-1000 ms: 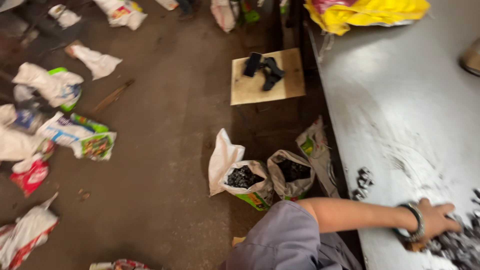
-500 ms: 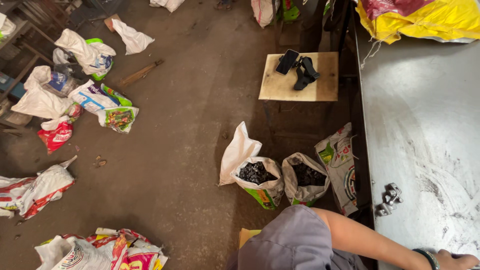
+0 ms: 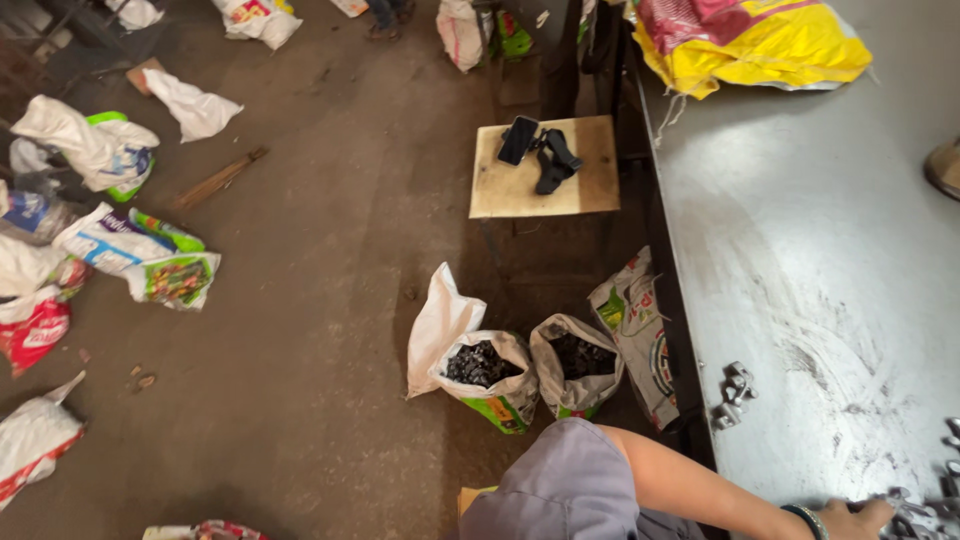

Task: The person sorts small metal clamp castings on a steel table, picking up individual pieces by hand, turning them over and setting them aside, and periodically pours more castings from a white sack onto the table to continue sorting.

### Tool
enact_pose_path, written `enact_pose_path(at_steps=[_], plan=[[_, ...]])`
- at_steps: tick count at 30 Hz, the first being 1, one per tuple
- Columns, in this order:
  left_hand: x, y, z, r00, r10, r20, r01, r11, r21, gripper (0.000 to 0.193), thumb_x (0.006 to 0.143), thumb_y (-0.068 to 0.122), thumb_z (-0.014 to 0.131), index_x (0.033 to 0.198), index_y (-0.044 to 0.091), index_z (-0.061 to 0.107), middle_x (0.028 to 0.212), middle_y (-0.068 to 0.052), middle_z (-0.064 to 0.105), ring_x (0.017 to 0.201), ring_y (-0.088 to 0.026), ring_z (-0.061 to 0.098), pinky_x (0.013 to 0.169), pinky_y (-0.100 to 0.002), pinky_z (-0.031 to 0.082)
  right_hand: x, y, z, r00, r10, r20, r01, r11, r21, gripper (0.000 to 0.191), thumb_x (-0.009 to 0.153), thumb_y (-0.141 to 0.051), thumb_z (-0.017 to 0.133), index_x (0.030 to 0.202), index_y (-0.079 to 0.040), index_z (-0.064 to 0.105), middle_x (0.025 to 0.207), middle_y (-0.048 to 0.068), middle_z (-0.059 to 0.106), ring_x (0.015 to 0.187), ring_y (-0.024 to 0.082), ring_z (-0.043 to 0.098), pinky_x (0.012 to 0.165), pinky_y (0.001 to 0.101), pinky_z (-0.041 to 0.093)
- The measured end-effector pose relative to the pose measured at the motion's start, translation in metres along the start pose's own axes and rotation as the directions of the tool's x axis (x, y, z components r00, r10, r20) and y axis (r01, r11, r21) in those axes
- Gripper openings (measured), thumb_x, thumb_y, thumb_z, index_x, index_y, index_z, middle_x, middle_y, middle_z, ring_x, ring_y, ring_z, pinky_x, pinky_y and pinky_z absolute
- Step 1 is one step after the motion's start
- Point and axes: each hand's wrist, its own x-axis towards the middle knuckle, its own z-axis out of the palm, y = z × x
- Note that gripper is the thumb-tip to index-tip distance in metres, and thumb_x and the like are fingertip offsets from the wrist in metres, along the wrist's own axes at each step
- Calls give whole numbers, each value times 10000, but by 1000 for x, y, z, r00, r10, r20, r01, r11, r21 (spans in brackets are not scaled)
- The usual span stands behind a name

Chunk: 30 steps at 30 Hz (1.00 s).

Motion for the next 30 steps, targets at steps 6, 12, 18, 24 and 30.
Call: enact_pose_path(at_steps=[6,12,18,24,30], plan=[[-13,0,29,994,105,-33,-93,962,256,408,921,415,641,1320,331,634,1513,-299,380,1181,-629,577,974,-629,545,19,17,-41,987,-90,135,52,963,264,345,826,-8,805,1142,-44,673,980,117,745,892,180,718,746,314,575],[-34,18,-2,987,127,102,-155,927,341,1080,277,300,977,1249,137,536,1413,-406,453,1274,-486,539,965,-487,546,4,166,-112,954,-109,279,-115,727,677,284,894,13,781,1156,7,671,1071,111,725,989,181,694,860,323,567],[-56,44,-52,967,189,171,-236,920,314,979,389,440,1017,1150,-18,606,1159,-325,607,1194,-506,533,1046,-501,443,-41,239,-143,821,145,552,-571,238,786,259,927,35,709,1176,-17,662,1085,69,708,932,145,672,771,273,549],[-99,85,-53,968,228,-107,-217,971,99,532,655,163,920,1118,85,672,1147,-161,601,1062,-361,609,881,-460,525,-59,257,-155,724,191,662,-664,-68,745,159,952,-24,703,1096,-52,641,979,69,712,800,168,689,678,307,574],[-131,70,-13,951,252,177,-124,840,-528,409,805,61,829,1178,70,661,1117,-78,700,896,-158,736,790,-295,620,-81,278,-145,648,226,727,-714,-151,684,179,962,-65,690,1135,-57,642,998,55,714,838,148,689,706,318,585]])
